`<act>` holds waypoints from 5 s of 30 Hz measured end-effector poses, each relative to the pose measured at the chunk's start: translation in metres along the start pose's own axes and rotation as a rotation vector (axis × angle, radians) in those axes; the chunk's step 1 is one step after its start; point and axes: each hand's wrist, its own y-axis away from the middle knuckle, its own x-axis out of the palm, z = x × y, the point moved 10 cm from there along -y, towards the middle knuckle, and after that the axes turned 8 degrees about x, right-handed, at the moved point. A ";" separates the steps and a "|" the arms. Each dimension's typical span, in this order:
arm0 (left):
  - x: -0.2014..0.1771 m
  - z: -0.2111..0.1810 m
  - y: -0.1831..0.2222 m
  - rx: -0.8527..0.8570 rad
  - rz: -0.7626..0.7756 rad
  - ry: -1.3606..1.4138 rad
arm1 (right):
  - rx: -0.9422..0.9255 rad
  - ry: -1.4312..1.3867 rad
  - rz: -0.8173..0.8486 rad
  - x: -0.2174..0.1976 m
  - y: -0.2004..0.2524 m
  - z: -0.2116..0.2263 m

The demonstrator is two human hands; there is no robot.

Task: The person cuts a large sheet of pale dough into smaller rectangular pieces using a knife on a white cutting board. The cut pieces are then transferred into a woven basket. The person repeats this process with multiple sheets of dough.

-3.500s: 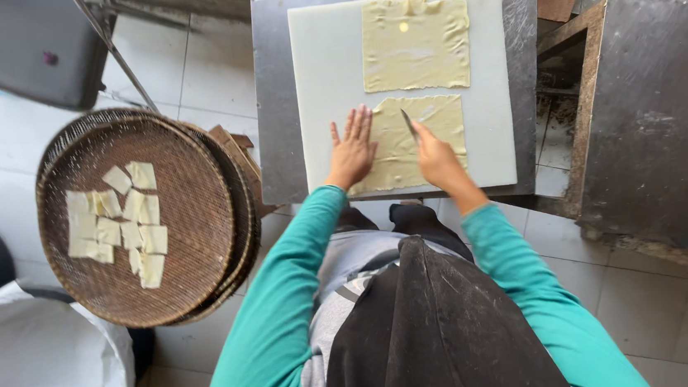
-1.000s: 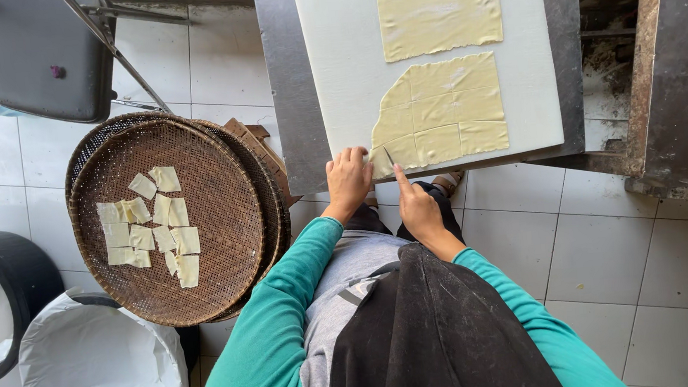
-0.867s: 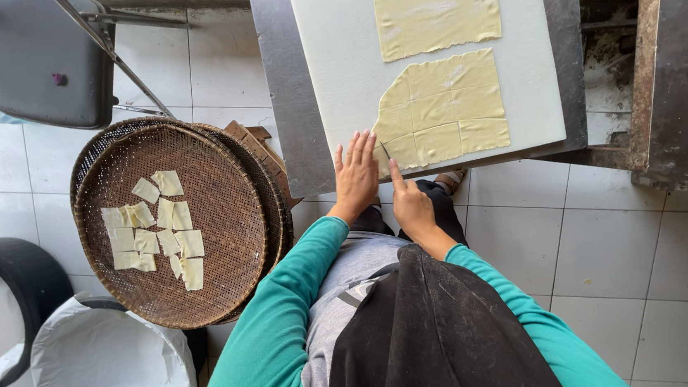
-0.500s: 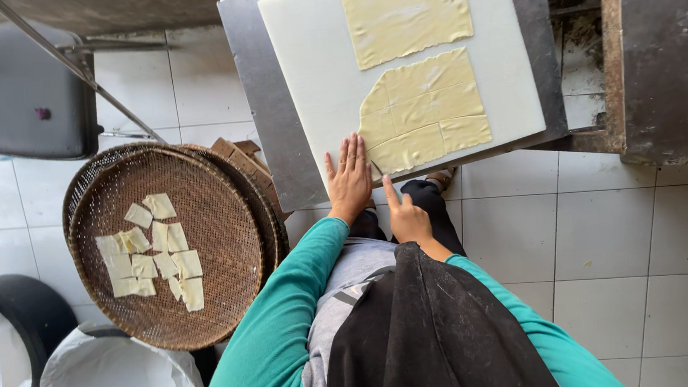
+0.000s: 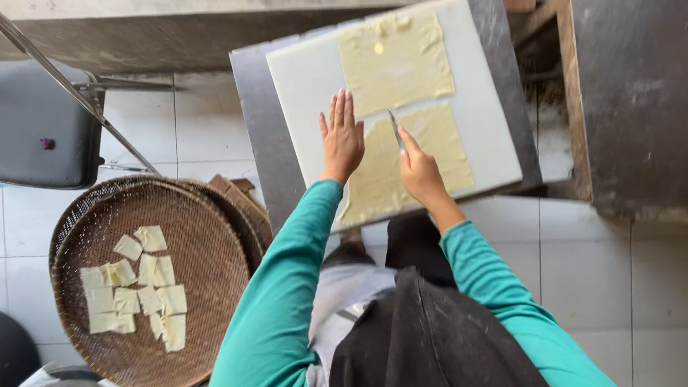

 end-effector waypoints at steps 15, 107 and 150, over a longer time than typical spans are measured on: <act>0.014 0.078 -0.127 -0.172 0.354 -0.124 | -0.641 0.801 0.378 0.043 -0.247 0.050; -0.035 0.084 0.170 -1.090 -0.127 -0.127 | 0.394 0.524 -0.235 -0.159 -0.090 -0.232; -0.186 0.104 0.587 -1.204 -0.892 0.954 | -0.025 0.211 0.644 0.102 -0.044 0.121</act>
